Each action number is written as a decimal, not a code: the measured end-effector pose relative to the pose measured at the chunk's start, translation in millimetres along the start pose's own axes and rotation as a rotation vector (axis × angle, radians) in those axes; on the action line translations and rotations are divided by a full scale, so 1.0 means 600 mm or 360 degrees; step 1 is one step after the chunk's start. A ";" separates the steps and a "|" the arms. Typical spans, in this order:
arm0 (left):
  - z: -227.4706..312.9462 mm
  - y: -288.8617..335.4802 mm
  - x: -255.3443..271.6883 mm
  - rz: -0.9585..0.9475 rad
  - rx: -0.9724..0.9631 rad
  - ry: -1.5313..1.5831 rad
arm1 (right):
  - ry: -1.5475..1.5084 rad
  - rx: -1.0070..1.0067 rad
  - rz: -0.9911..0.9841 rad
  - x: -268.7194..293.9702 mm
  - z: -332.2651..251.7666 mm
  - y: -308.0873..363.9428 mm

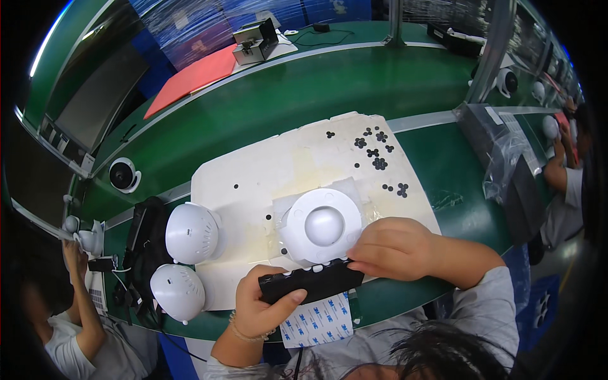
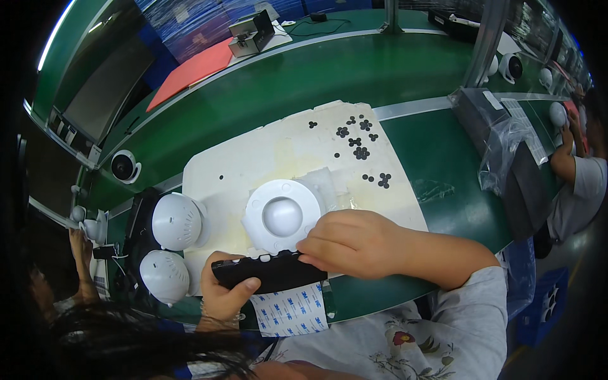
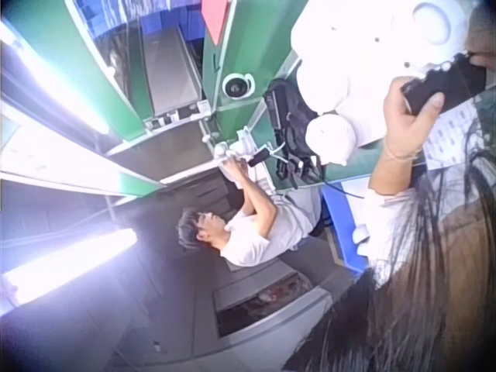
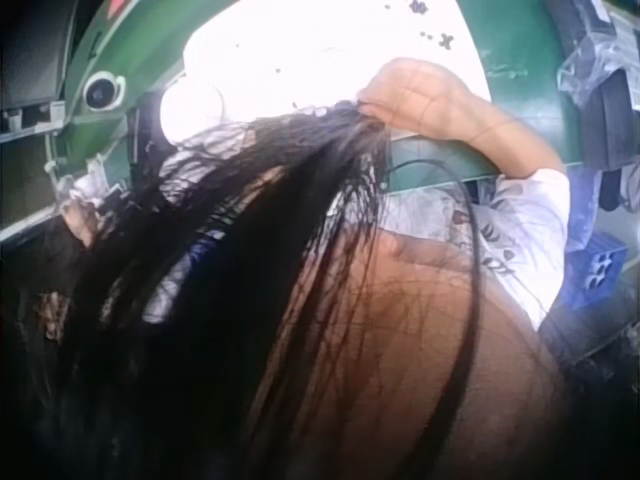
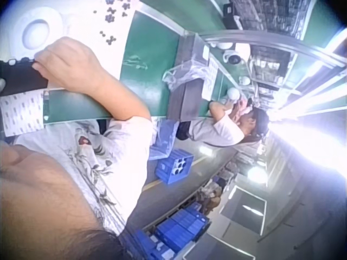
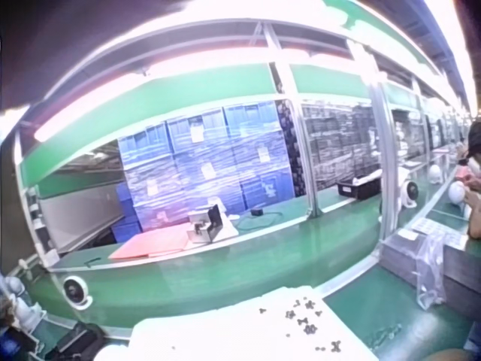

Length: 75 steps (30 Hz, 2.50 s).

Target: The person assembles white dome security cameras by hand at a workstation. They repeatedly pick up a camera housing, insert small black components into the base, and place the assembled unit onto a green conveyor belt. The person also retrieves new camera housings from a blue bin and handles adhesive strips during the process.

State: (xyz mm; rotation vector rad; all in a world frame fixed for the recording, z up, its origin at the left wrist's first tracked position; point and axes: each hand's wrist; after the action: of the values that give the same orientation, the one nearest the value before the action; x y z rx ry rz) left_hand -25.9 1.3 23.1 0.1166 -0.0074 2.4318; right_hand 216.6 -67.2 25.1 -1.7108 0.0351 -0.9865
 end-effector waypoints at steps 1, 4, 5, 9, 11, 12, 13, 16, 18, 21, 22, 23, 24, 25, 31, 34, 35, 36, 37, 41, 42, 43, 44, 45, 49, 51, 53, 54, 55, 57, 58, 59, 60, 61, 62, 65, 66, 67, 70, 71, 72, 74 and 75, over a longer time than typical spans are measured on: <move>0.009 -0.006 -0.004 -0.0017 0.0024 0.0043 | -0.0070 -0.0070 -0.0034 0.000 -0.001 0.001; -0.009 -0.020 0.007 -0.0110 -0.0247 -0.0145 | -0.0346 -0.0347 -0.0121 0.005 -0.007 -0.003; -0.014 -0.024 0.012 -0.0150 -0.0396 -0.0260 | -0.0479 -0.0485 -0.0141 0.011 -0.007 -0.007; -0.006 -0.032 0.007 -0.0091 -0.0731 -0.0405 | -0.0588 -0.0745 0.0067 0.021 -0.001 -0.010; -0.018 -0.029 0.010 0.0024 -0.0649 -0.0285 | -0.0805 -0.1034 0.0002 0.039 -0.006 -0.019; -0.019 -0.029 0.010 0.0027 -0.0682 -0.0275 | -0.0913 -0.1178 -0.0031 0.046 -0.008 -0.023; -0.021 -0.031 0.009 0.0027 -0.0716 -0.0266 | -0.0863 -0.1086 -0.0008 0.047 -0.007 -0.021; -0.019 -0.033 0.010 0.0001 -0.0789 -0.0291 | -0.0807 -0.1017 0.0071 0.048 -0.006 -0.019; -0.018 -0.033 0.012 -0.0007 -0.0815 -0.0328 | -0.0892 -0.1250 0.0138 0.051 -0.012 -0.026; -0.018 -0.032 0.014 0.0003 -0.0825 -0.0364 | -0.0861 -0.1345 -0.0043 0.054 -0.003 -0.020; -0.017 -0.033 0.013 0.0002 -0.0820 -0.0362 | -0.0805 -0.1150 -0.0022 0.053 0.002 -0.014; -0.016 -0.033 0.013 0.0001 -0.0815 -0.0359 | -0.0747 -0.0955 -0.0001 0.049 0.010 -0.007; -0.015 -0.033 0.012 0.0010 -0.0806 -0.0340 | -0.0689 -0.0761 0.0019 0.048 0.013 -0.004; -0.016 -0.033 0.011 0.0026 -0.0793 -0.0324 | -0.0650 -0.0722 0.0010 0.048 0.012 -0.007; -0.016 -0.032 0.007 0.0074 -0.0757 -0.0290 | -0.0364 -0.0565 -0.0204 0.037 -0.007 -0.016; -0.017 -0.029 0.006 0.0086 -0.0661 -0.0224 | -0.0103 -0.0328 -0.0343 0.035 -0.006 -0.008; -0.018 -0.028 0.006 0.0090 -0.0619 -0.0186 | -0.0117 -0.0300 -0.0320 0.034 -0.005 -0.006; -0.018 -0.027 0.004 0.0112 -0.0615 -0.0143 | -0.0131 -0.0272 -0.0297 0.034 -0.005 -0.005; -0.017 -0.025 0.002 0.0136 -0.0608 -0.0098 | -0.0288 -0.0348 -0.0167 0.035 -0.004 -0.004; -0.009 -0.023 0.007 0.0011 -0.0594 -0.0142 | -0.0744 -0.0511 0.0329 0.019 -0.010 -0.013; -0.008 -0.022 0.006 0.0002 -0.0593 -0.0166 | -0.0815 -0.0517 0.0448 0.008 -0.016 -0.020; -0.006 -0.022 0.004 -0.0013 -0.0595 -0.0191 | -0.0773 -0.0491 0.0374 0.000 -0.020 -0.025; -0.006 -0.023 0.002 -0.0029 -0.0597 -0.0215 | -0.0731 -0.0464 0.0301 -0.007 -0.024 -0.029; -0.007 -0.025 0.001 -0.0034 -0.0610 -0.0232 | -0.0687 -0.0438 0.0229 -0.011 -0.026 -0.032; -0.008 -0.019 0.003 0.0005 -0.0455 -0.0281 | -0.0601 -0.0185 -0.0139 0.000 -0.027 -0.035; -0.005 -0.019 0.005 0.0074 -0.0450 -0.0358 | -0.0621 -0.0070 -0.0046 -0.004 -0.024 -0.021; 0.006 -0.029 0.002 0.0178 -0.0626 -0.0503 | -0.0658 -0.0129 0.0188 -0.006 -0.018 -0.016; 0.010 -0.026 0.003 0.0142 -0.0625 -0.0639 | -0.0674 -0.0243 0.0317 -0.004 -0.011 -0.018; 0.011 -0.026 0.006 0.0090 -0.0619 -0.0776 | -0.0681 -0.0369 0.0454 -0.004 -0.002 -0.019; 0.007 -0.024 0.004 0.0013 -0.0628 -0.0951 | -0.0858 -0.0633 0.0426 -0.004 0.023 -0.030; 0.001 -0.020 0.000 -0.0011 -0.0632 -0.0991 | -0.0954 -0.0769 0.0413 -0.007 0.034 -0.035; -0.005 -0.017 -0.004 -0.0036 -0.0637 -0.1030 | -0.1021 -0.0889 0.0413 -0.010 0.043 -0.039; -0.011 -0.017 -0.006 -0.0014 -0.0644 -0.0970 | -0.1087 -0.1009 0.0414 -0.012 0.052 -0.042; -0.014 -0.014 -0.005 -0.0022 -0.0630 -0.0994 | -0.1156 -0.1133 0.0410 -0.014 0.057 -0.043; -0.015 -0.012 -0.005 -0.0030 -0.0618 -0.1018 | -0.1173 -0.1131 0.0407 -0.014 0.059 -0.042; -0.016 -0.011 -0.005 -0.0047 -0.0591 -0.1017 | -0.1182 -0.1101 0.0376 -0.017 0.062 -0.033; -0.017 -0.012 -0.005 -0.0052 -0.0584 -0.1005 | -0.1154 -0.1067 0.0348 -0.018 0.063 -0.031; -0.017 -0.012 -0.006 -0.0044 -0.0574 -0.0989 | -0.1128 -0.1031 0.0324 -0.019 0.064 -0.029; -0.021 -0.013 -0.007 -0.0027 -0.0572 -0.0963 | -0.1082 -0.1042 0.0305 -0.019 0.065 -0.029; -0.022 -0.013 -0.006 -0.0027 -0.0588 -0.0967 | -0.1028 -0.0999 0.0258 -0.018 0.066 -0.027; -0.023 -0.014 -0.006 -0.0027 -0.0605 -0.0971 | -0.0974 -0.0957 0.0212 -0.017 0.068 -0.025; -0.022 -0.013 -0.006 -0.0028 -0.0576 -0.0945 | -0.0882 -0.0889 0.0160 -0.017 0.071 -0.023; -0.022 -0.013 -0.006 -0.0028 -0.0562 -0.0932 | -0.0843 -0.0866 0.0156 -0.019 0.070 -0.023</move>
State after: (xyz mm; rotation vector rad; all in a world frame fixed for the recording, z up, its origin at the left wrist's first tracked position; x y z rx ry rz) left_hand -19.4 5.2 9.7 0.6543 -0.6863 2.2538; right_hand 229.5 -23.3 27.7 -2.4018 0.0432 -0.4408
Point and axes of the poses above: each hand's wrist, its own y-axis away from the middle knuckle, its own x-axis out of the back of the hand, z = x × y, and after that the axes turned 9 degrees about x, right-handed
